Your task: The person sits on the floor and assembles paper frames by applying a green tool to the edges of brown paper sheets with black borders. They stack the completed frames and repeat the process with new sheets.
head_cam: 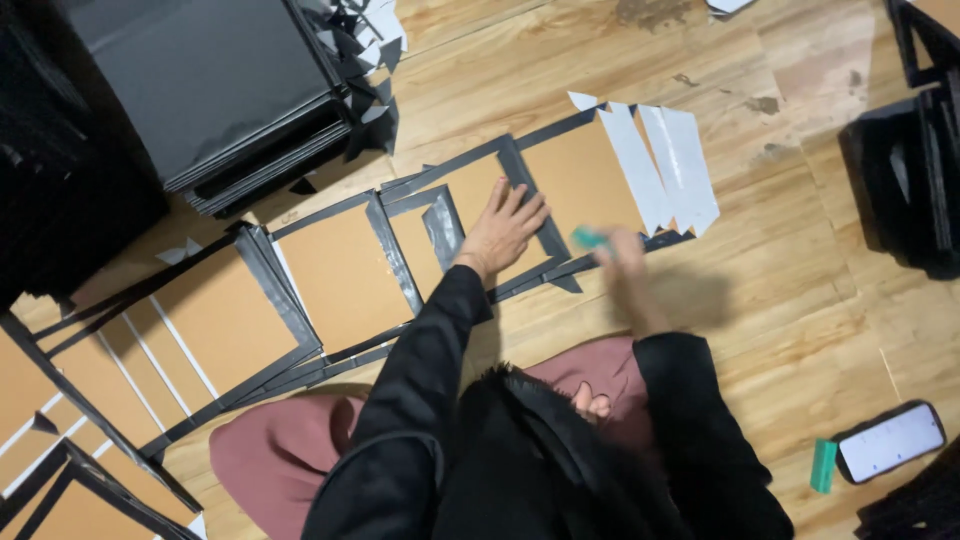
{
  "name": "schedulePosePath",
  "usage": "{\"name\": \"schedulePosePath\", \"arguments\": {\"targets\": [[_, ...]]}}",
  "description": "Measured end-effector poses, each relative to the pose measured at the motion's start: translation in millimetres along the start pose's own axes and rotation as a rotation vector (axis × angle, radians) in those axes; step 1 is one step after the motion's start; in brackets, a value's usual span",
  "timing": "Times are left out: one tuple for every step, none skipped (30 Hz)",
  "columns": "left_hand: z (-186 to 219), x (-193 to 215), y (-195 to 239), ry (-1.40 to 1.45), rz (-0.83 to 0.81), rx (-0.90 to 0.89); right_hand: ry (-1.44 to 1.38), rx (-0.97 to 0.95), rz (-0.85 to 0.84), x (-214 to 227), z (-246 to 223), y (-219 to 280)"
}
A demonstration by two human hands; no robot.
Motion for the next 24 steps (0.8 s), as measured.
{"name": "schedulePosePath", "arguments": {"targets": [[-1, 6, 3, -0.02, 0.015, 0.013, -0.062, -0.054, 0.17, 11, 20, 1], [-3, 13, 6, -0.04, 0.031, 0.025, -0.123, -0.107, 0.34, 21, 41, 3], [-2, 11, 10, -0.043, 0.034, 0.016, -0.121, -0.11, 0.35, 32, 46, 8], [-4, 11, 14, -0.049, 0.078, 0.006, -0.162, -0.367, 0.371, 41, 64, 11], [-7, 10, 18, -0.055, 0.122, -0.004, -0.204, -0.625, 0.389, 49, 81, 16], [-7, 5, 18, -0.059, 0.119, -0.01, -0.209, -0.627, 0.393, 55, 74, 9], [-8, 1, 17, -0.097, 0.125, -0.014, -0.152, -0.716, 0.373, 61, 70, 3], [-8, -4, 16, -0.131, 0.131, -0.018, -0.092, -0.807, 0.35, 67, 66, -2], [-3, -7, 11, -0.132, 0.128, -0.023, -0.096, -0.811, 0.351, 63, 73, -2], [-2, -10, 3, -0.123, 0.108, 0.015, -0.076, -0.887, 0.316, 59, 83, -4], [-2, -14, -5, -0.115, 0.089, 0.054, -0.056, -0.962, 0.28, 55, 94, -6], [1, -4, -13, -0.115, 0.085, 0.051, -0.059, -0.966, 0.28, 54, 102, -6], [3, 8, -21, -0.078, 0.151, 0.043, 0.01, -0.986, 0.23, 53, 112, -8], [3, 20, -30, -0.044, 0.217, 0.036, 0.078, -1.003, 0.182, 52, 121, -11], [7, 29, -44, -0.046, 0.215, 0.033, 0.074, -1.005, 0.183, 54, 127, -13], [12, 39, -56, 0.042, 0.267, -0.002, 0.09, -0.999, 0.164, 54, 133, -13], [18, 50, -68, 0.13, 0.318, -0.038, 0.106, -0.994, 0.145, 54, 139, -14], [23, 54, -80, 0.133, 0.313, -0.041, 0.104, -1.0, 0.144, 53, 141, -16], [29, 59, -92, 0.121, 0.319, -0.06, 0.144, -1.051, 0.103, 52, 145, -17], [36, 64, -104, 0.11, 0.327, -0.079, 0.186, -1.102, 0.063, 53, 149, -17], [43, 54, -117, 0.115, 0.324, -0.083, 0.186, -1.109, 0.061, 57, 134, -18], [50, 38, -132, 0.108, 0.209, -0.074, 0.163, -1.091, 0.056, 61, 118, -20], [57, 23, -146, 0.1, 0.093, -0.066, 0.141, -1.074, 0.051, 65, 102, -23], [55, 43, -143, 0.104, 0.092, -0.068, 0.142, -1.078, 0.05, 63, 105, -21]]}}
Point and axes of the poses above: each hand's wrist, its own y-axis away from the middle knuckle, its own x-axis out of the back of the hand, z = x × y, the point moved 5 cm from there along -y, towards the middle knuckle, and after that the axes turned 8 degrees about -z, right-handed, at the moved point
